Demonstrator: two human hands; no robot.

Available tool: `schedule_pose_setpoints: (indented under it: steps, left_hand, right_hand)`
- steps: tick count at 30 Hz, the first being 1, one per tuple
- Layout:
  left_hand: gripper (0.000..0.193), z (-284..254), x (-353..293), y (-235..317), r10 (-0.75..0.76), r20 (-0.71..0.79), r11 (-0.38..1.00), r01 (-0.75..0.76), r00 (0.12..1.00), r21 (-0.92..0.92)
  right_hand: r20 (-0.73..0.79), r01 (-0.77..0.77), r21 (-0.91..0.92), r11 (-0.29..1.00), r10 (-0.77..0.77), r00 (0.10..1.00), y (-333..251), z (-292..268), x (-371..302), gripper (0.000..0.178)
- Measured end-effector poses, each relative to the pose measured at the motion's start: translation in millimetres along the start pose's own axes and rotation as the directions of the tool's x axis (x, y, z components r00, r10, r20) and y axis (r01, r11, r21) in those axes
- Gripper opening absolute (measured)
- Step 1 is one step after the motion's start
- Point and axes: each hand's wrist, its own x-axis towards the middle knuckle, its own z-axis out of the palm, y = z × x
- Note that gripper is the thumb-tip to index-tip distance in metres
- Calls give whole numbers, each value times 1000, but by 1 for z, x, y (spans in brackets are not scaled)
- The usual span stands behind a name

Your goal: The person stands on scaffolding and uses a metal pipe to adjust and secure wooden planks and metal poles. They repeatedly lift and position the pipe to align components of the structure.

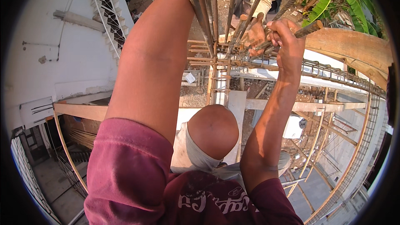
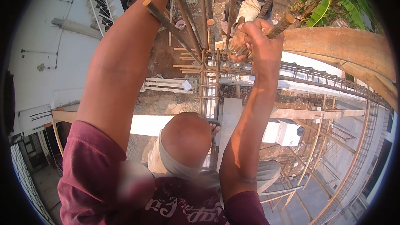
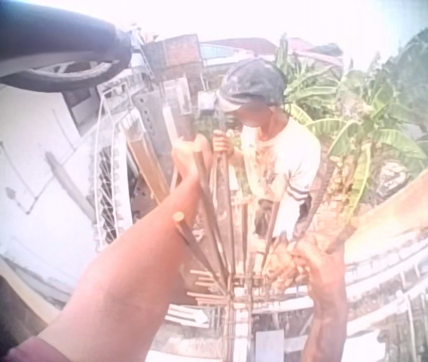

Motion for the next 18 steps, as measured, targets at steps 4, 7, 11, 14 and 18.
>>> schedule_pose_setpoints:
  steps: [4, 7, 11, 14, 18]
  left_hand:
    - [29, -3, -3, 2, -2, -19, 1000, 1, 1000, -16]
    - [29, -4, -5, 5, 3, -29, 1000, -3, 1000, -23]
    - [30, -5, -6, 7, 0, -39, 1000, -2, 999, -31]
    - [30, -6, -8, 7, -2, -46, 999, 0, 999, -34]
    - [30, -7, -9, 8, -7, -58, 999, 5, 998, -41]
  right_hand:
    - [8, 24, 23, 999, -25, 1000, 1, 1, 1, 18]
    - [9, 22, 22, 1000, -22, 1000, 0, 1, 1, 16]
    - [17, 31, 27, 999, -32, 999, 1, 1, 2, 16]
    - [2, 19, 31, 999, -19, 1000, 3, 1, 4, 16]
    - [23, 38, -18, 999, -37, 999, 3, 1, 5, 15]
